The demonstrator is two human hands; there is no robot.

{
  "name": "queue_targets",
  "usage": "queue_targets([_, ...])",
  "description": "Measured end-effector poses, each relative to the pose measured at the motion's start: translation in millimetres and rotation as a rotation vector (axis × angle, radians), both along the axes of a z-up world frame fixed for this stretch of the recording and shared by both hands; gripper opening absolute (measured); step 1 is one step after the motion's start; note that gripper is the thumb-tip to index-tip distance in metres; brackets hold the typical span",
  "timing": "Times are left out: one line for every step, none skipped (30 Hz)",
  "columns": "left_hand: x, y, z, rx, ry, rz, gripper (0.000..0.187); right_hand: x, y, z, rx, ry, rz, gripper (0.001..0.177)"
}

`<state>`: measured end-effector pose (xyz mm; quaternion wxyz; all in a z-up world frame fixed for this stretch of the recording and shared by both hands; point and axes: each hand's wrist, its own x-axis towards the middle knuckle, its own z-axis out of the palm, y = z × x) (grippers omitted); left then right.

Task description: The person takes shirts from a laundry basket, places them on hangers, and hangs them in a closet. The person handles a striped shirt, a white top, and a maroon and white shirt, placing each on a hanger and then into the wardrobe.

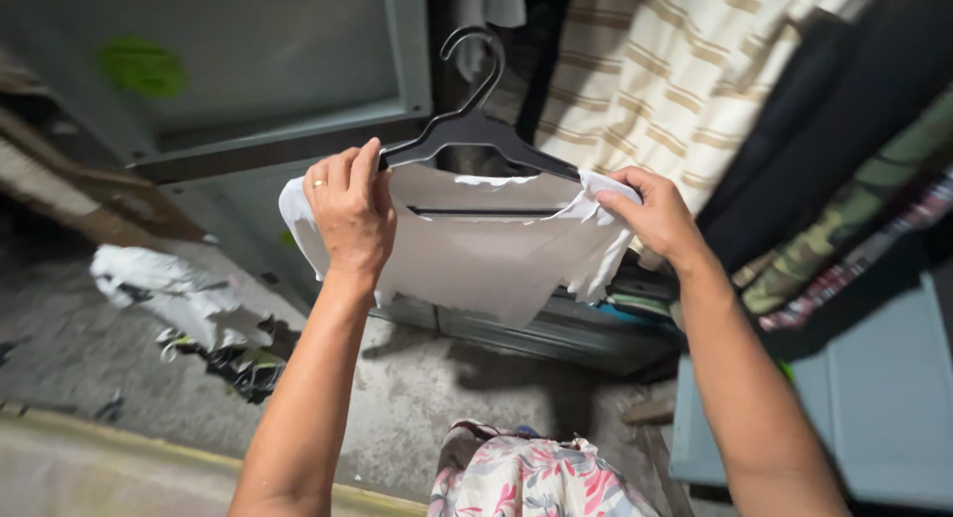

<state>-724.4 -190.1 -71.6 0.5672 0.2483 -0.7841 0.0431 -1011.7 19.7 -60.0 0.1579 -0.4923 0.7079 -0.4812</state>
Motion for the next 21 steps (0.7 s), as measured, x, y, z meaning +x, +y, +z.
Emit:
queue_targets([-7.1,0.8,1.1,-0.007,0.002,-0.025,0.037,-0.6,8.0,0.5,-0.007,-0.015,-0.007,0.018])
queue_targets([-15.3,1.9,3.2,-0.009,0.004,-0.051,0.037,-0.6,16.5,2.3,0.012,0.085,-0.085,0.018])
queue_targets([-23.6,3.9,5.1,-0.011,0.007,-0.077,0.037,0.9,26.0,4.1,0.033,0.183,-0.163,0.019])
queue_targets([-32.4,5.5,7.4,-0.015,0.010,-0.102,0.037,3.7,33.0,5.1,0.054,0.282,-0.242,0.019])
queue_targets([-42.2,7.0,9.7,-0.031,0.016,-0.117,0.037,7.8,37.7,4.8,-0.038,0.412,-0.292,0.022])
queue_targets([-51.3,8.9,11.0,-0.044,0.019,-0.130,0.037,12.7,41.9,3.3,-0.125,0.542,-0.337,0.024])
queue_targets([-60.2,10.8,11.7,-0.056,0.023,-0.143,0.038,15.8,46.1,2.7,-0.209,0.674,-0.379,0.028])
queue_targets([-68.0,13.1,11.6,-0.058,0.026,-0.154,0.038,16.9,49.9,2.6,-0.211,0.718,-0.413,0.028])
queue_targets([-75.5,15.6,11.3,-0.059,0.029,-0.165,0.038,17.4,54.1,2.7,-0.213,0.762,-0.447,0.029])
queue_targets([-82.2,16.9,12.2,-0.064,0.034,-0.172,0.038,16.9,57.0,4.0,-0.218,0.807,-0.478,0.030])
queue_targets([-88.4,18.5,12.9,-0.063,0.035,-0.196,0.038,16.5,60.1,5.2,-0.224,0.835,-0.510,0.031])
queue_targets([-94.1,20.1,13.3,-0.063,0.037,-0.216,0.037,15.9,62.3,6.4,-0.230,0.864,-0.539,0.031])
queue_targets([-100.1,21.6,13.8,-0.063,0.040,-0.237,0.037,15.4,64.7,7.9,-0.237,0.893,-0.568,0.032])
queue_targets([-106.1,23.0,14.5,-0.073,0.042,-0.244,0.036,14.7,67.4,9.9,-0.239,0.902,-0.580,0.032])
queue_targets([-112.4,24.3,15.6,-0.083,0.044,-0.250,0.036,14.2,70.3,12.3,-0.242,0.910,-0.592,0.032])
queue_targets([-118.5,25.5,17.2,-0.093,0.047,-0.254,0.036,13.4,72.5,15.3,-0.246,0.920,-0.601,0.032])
queue_targets([-125.0,27.3,19.2,-0.096,0.053,-0.275,0.036,13.0,75.1,18.3,-0.244,0.928,-0.609,0.032])
queue_targets([-131.8,29.9,21.8,-0.098,0.060,-0.296,0.036,12.8,77.9,21.3,-0.243,0.935,-0.617,0.033])
queue_targets([-138.0,32.8,24.6,-0.101,0.066,-0.316,0.036,12.4,80.5,24.2,-0.242,0.943,-0.624,0.034])
queue_targets([-144.1,36.4,26.9,-0.100,0.071,-0.333,0.036,11.7,83.7,26.4,-0.237,0.933,-0.648,0.033])
queue_targets([-149.8,40.1,29.4,-0.099,0.075,-0.350,0.036,10.5,86.9,28.8,-0.231,0.922,-0.671,0.032])
